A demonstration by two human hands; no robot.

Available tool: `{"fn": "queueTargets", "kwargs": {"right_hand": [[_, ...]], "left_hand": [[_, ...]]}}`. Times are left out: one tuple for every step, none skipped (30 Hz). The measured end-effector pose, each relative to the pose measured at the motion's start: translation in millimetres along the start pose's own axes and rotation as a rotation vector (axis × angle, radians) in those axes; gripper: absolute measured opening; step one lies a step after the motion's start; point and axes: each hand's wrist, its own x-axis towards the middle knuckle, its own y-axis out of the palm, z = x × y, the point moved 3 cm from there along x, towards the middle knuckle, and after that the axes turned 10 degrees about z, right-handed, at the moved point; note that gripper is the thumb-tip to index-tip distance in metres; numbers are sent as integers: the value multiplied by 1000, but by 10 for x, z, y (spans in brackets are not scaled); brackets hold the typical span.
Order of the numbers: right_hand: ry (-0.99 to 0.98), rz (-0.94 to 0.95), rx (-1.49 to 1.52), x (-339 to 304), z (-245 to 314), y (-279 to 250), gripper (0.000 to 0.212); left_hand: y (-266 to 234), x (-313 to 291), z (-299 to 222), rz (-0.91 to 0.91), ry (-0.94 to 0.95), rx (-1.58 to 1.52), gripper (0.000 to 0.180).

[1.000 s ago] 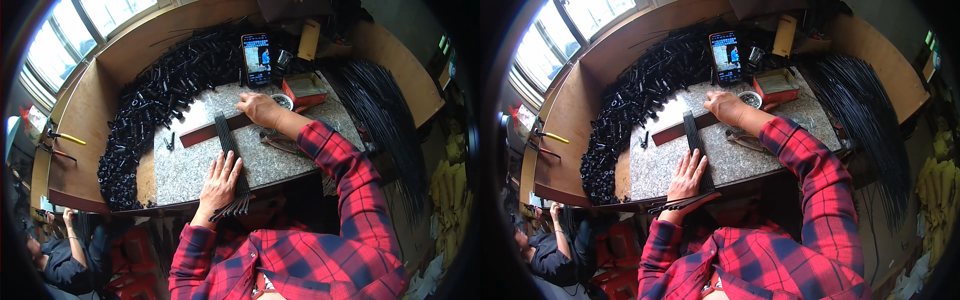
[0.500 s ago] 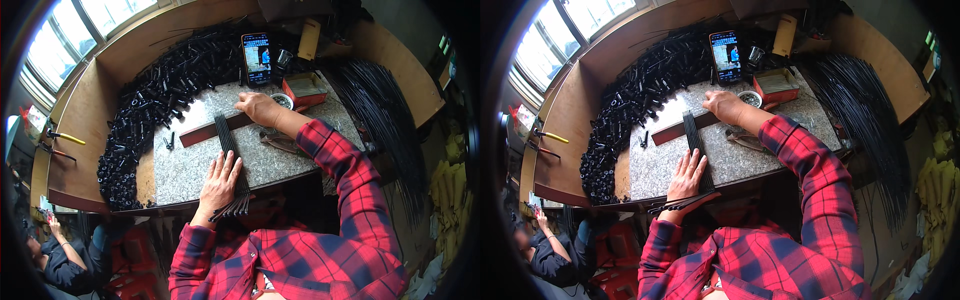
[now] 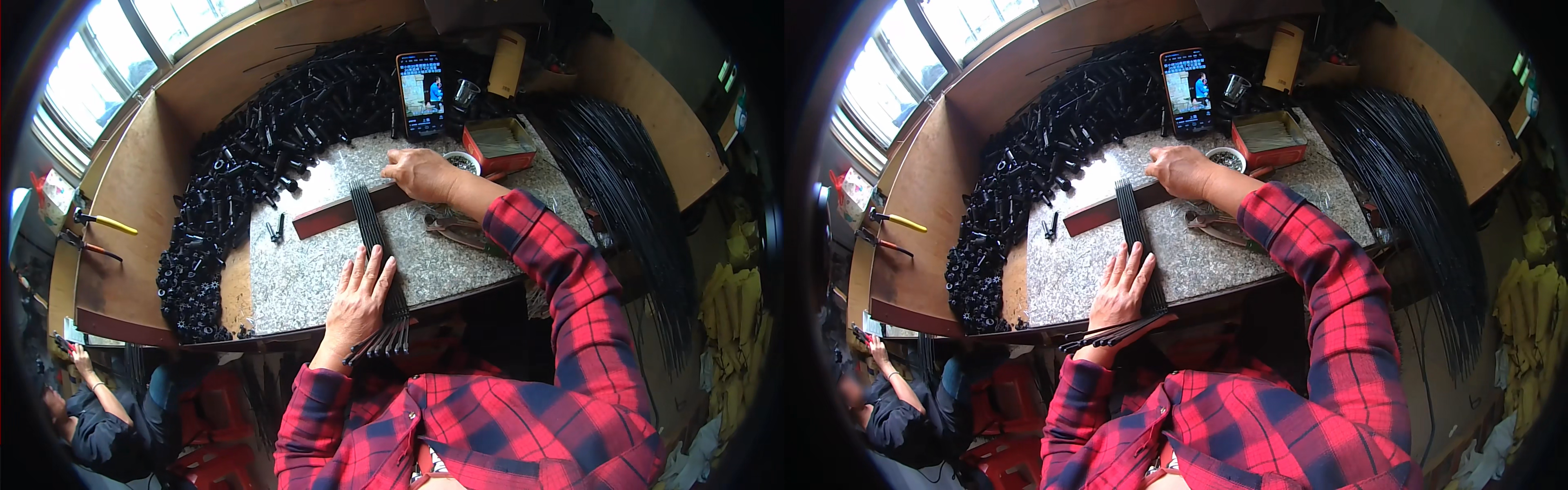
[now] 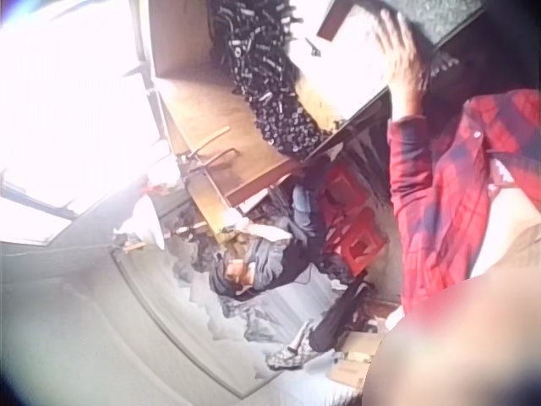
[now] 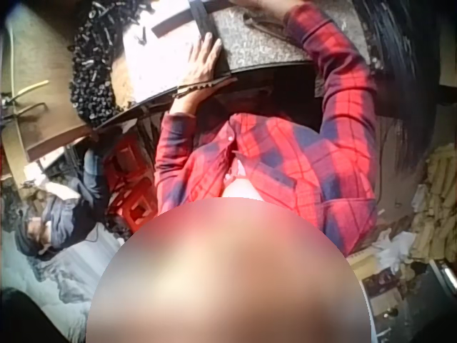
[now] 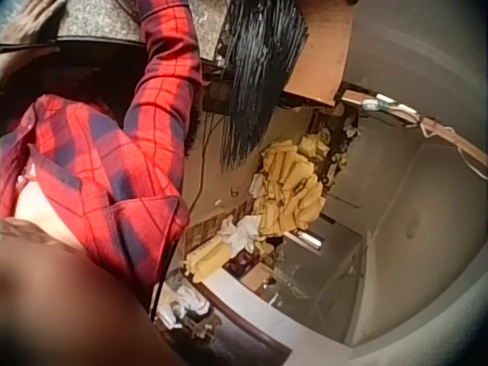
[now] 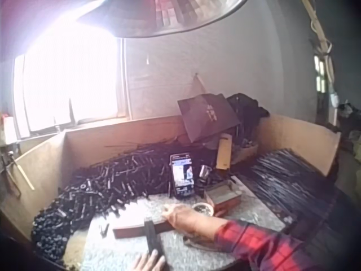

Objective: Assembling groups of wires into connectors and sleeves at a manufacturing workbench.

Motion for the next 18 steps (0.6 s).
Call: {"fn": "queueTargets", "kwargs": {"right_hand": [[-1,1,0,9,-1,-3,24],[-19,-11,-1,20,3,-11,25],[-37,-22,-3,31,7,-17,25],[-38,-21,-3,36,-13,4,25],[-62,-49,-4,38,-25,27,26],[-87,-76,-4,37,-35,46,27],[-89,-75,-3,50,-20,31,27],[-87,-58,-22,67,-8,20,27],[-84,-41,-40,86,8,12,28],[-85,-40,-40,98,14,15,28],[-90,-48,-47,112,22,15,27],[-95,-57,-53,125,30,15,26],[-96,-56,-52,141,56,-3,26],[-88,-31,-50,156,82,-21,26],[-80,-7,-49,174,104,-27,25],[-80,-5,-49,183,106,-8,25],[-101,-52,-31,188,113,3,21],[-122,-99,-13,194,118,8,17]], "left_hand": [[2,-2,4,-5,3,-3,97],[14,-5,15,-5,1,-4,97],[32,-9,27,-5,6,11,96],[43,-6,29,-6,12,25,96],[38,-2,24,-7,12,23,96],[25,4,15,-9,14,21,96],[16,3,14,-11,14,19,96],[12,0,16,-11,11,18,96],[9,-3,16,-13,13,17,96],[8,-2,14,-14,18,16,96],[8,-1,13,-14,17,15,96],[7,0,9,-19,19,21,96],[8,-2,10,-24,18,28,96],[11,-4,12,-23,16,27,96],[14,-7,16,-22,14,24,95],[18,-3,13,-21,14,20,95],[21,2,12,-21,15,19,95],[21,9,9,-24,18,29,95]]}}
